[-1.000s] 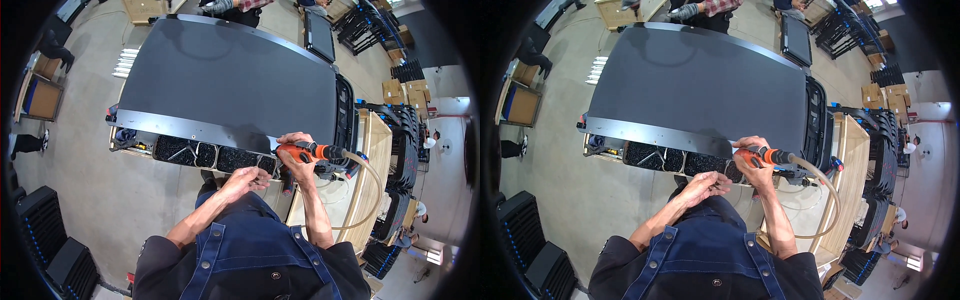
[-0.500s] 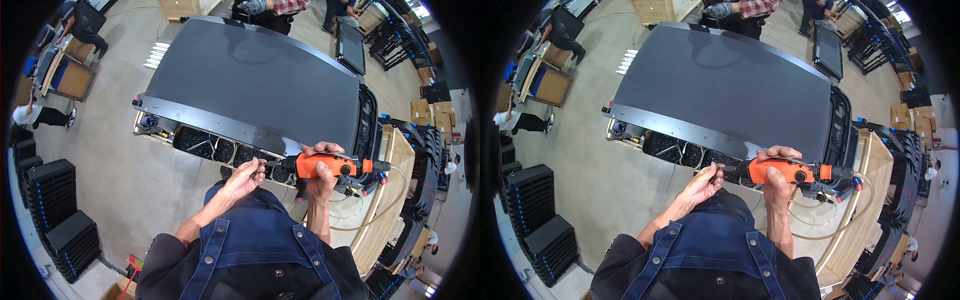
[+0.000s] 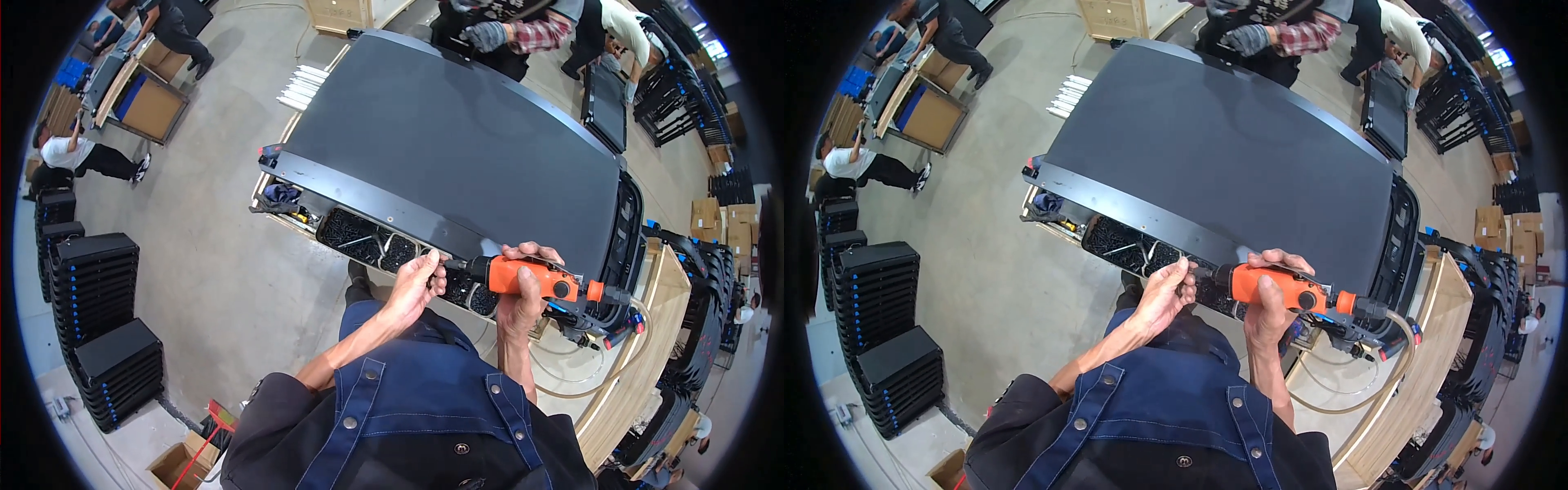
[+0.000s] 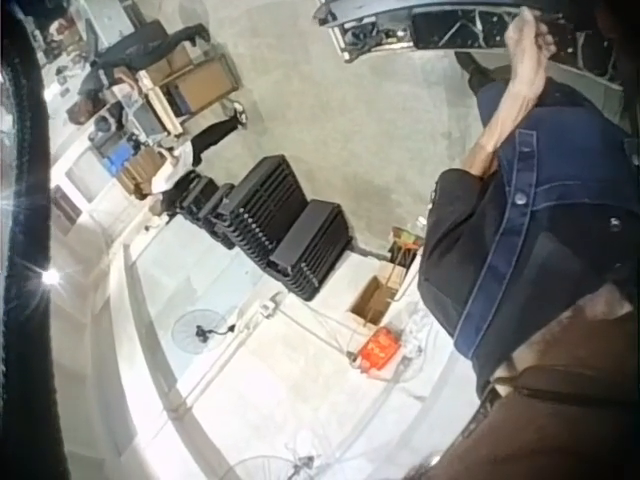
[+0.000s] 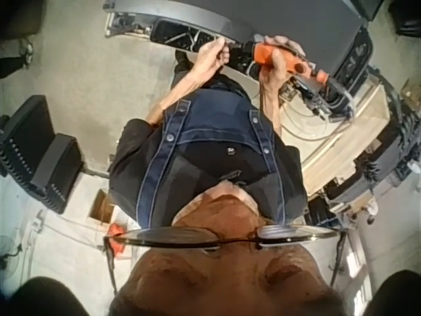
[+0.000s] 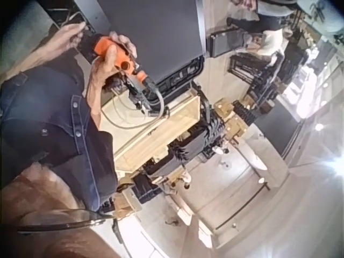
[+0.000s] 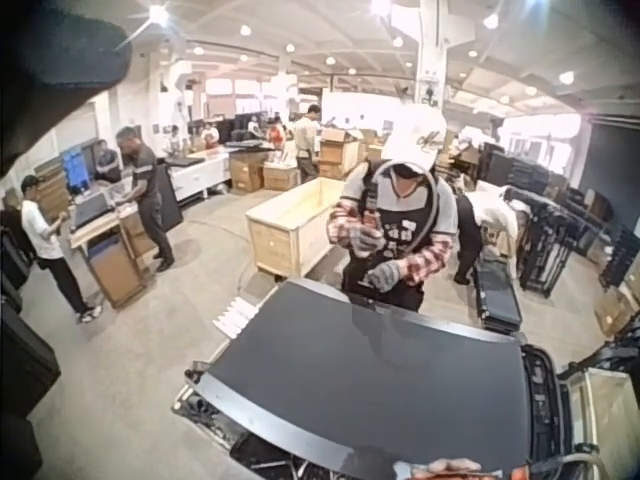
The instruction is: Assembling components of a treadmill including frame, belt, and side panels using power tools.
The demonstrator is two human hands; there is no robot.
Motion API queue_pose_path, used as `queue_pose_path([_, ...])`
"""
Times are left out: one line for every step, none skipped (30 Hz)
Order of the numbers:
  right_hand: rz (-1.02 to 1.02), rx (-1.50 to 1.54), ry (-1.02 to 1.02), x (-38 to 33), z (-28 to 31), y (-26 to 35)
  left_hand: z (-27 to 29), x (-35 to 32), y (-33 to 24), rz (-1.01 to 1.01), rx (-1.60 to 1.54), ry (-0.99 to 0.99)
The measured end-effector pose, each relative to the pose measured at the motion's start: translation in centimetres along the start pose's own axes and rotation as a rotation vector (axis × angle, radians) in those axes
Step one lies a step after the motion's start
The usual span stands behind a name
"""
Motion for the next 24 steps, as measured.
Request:
queue_pose_path([0.029, -0.051, 0.003, -0.1, -1.3, -0.4, 0.4, 0.2, -0.7, 0.024, -0.041, 0.007])
queue_pose_path([0.047, -0.069, 0.049, 0.1, -2.9, -0.9, 0.6, 0.6, -1.4, 0.074, -0.126, 0.018])
queue_pose_path([0.05, -0.08, 0.048, 0.3, -4.1, -1.8, 1.2, 0.9, -2.3, 0.082, -0.132, 0.025])
queue_pose_path([0.101, -0.127, 0.118, 0.7, -5.7, -2.6, 1.5, 1.4, -3.2, 0.1, -0.206, 0.052])
queue_pose_path([0.151, -0.176, 0.187, 0.7, -7.4, -3.3, 1.8, 1.9, -4.0, 0.121, -0.28, 0.08])
queue_pose_path([0.14, -0.206, 0.214, 0.7, -8.8, -4.1, 2.2, 2.3, -4.6, 0.157, -0.32, 0.083])
queue_pose_path([0.125, -0.232, 0.262, 0.8, -10.5, -5.1, 3.2, 3.1, -5.0, 0.166, -0.33, 0.088])
queue_pose_path([0.134, -0.251, 0.297, 0.9, -11.6, -6.1, 4.0, 3.9, -5.2, 0.2, -0.39, 0.11])
queue_pose_path([0.143, -0.271, 0.332, 1.1, -12.5, -7.1, 4.7, 4.4, -5.3, 0.236, -0.45, 0.132])
queue_pose_path([0.143, -0.305, 0.357, 1.5, -13.5, -8.0, 4.9, 4.4, -5.8, 0.259, -0.456, 0.074])
queue_pose_path([0.143, -0.323, 0.35, 1.7, -14.0, -8.6, 5.3, 4.4, -6.0, 0.276, -0.463, 0.081])
queue_pose_path([0.111, -0.35, 0.365, 1.8, -14.4, -9.4, 5.8, 4.4, -5.9, 0.313, -0.458, 0.074])
queue_pose_path([0.078, -0.374, 0.384, 1.9, -15.1, -10.2, 6.1, 4.3, -6.1, 0.344, -0.455, 0.067])
queue_pose_path([0.071, -0.488, 0.428, 2.0, -16.2, -10.4, 6.4, 4.0, -6.5, 0.341, -0.452, 0.085])
queue_pose_path([0.048, -0.561, 0.469, 1.9, -16.9, -10.8, 6.7, 3.6, -6.7, 0.348, -0.461, 0.09])
queue_pose_path([0.103, -0.598, 0.543, 2.0, -17.7, -11.0, 6.1, 2.5, -7.8, 0.352, -0.393, 0.08])
queue_pose_path([0.158, -0.633, 0.618, 1.9, -18.7, -11.2, 6.1, 1.7, -8.6, 0.353, -0.325, 0.07])
queue_pose_path([0.125, -0.639, 0.583, 2.1, -19.1, -11.5, 7.3, 2.1, -8.0, 0.314, -0.289, 0.243])
queue_pose_path([0.122, -0.645, 0.586, 2.1, -19.3, -11.9, 7.9, 1.7, -8.4, 0.315, -0.296, 0.246])
queue_pose_path([0.118, -0.655, 0.542, 2.4, -18.7, -12.3, 8.1, 1.2, -8.8, 0.323, -0.249, 0.293])
queue_pose_path([0.115, -0.664, 0.498, 2.6, -18.1, -12.7, 8.3, 0.7, -9.1, 0.33, -0.202, 0.339])
queue_pose_path([0.09, -0.604, 0.492, 2.4, -17.8, -13.2, 8.6, 0.4, -9.4, 0.337, -0.171, 0.348])
queue_pose_path([0.089, -0.607, 0.499, 2.3, -17.6, -13.4, 8.9, 0.3, -9.9, 0.333, -0.177, 0.35])
queue_pose_path([0.093, -0.672, 0.521, 2.2, -17.7, -13.6, 9.3, 0.1, -10.3, 0.311, -0.08, 0.342])
Point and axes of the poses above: each hand's wrist, its own x-axis towards the middle knuckle, its own z-axis out of the back of the hand, y = z × x, the point moved 7 cm from there along x, towards the middle knuckle, and after that the axes turned 6 degrees about x, right-handed, at the moved point
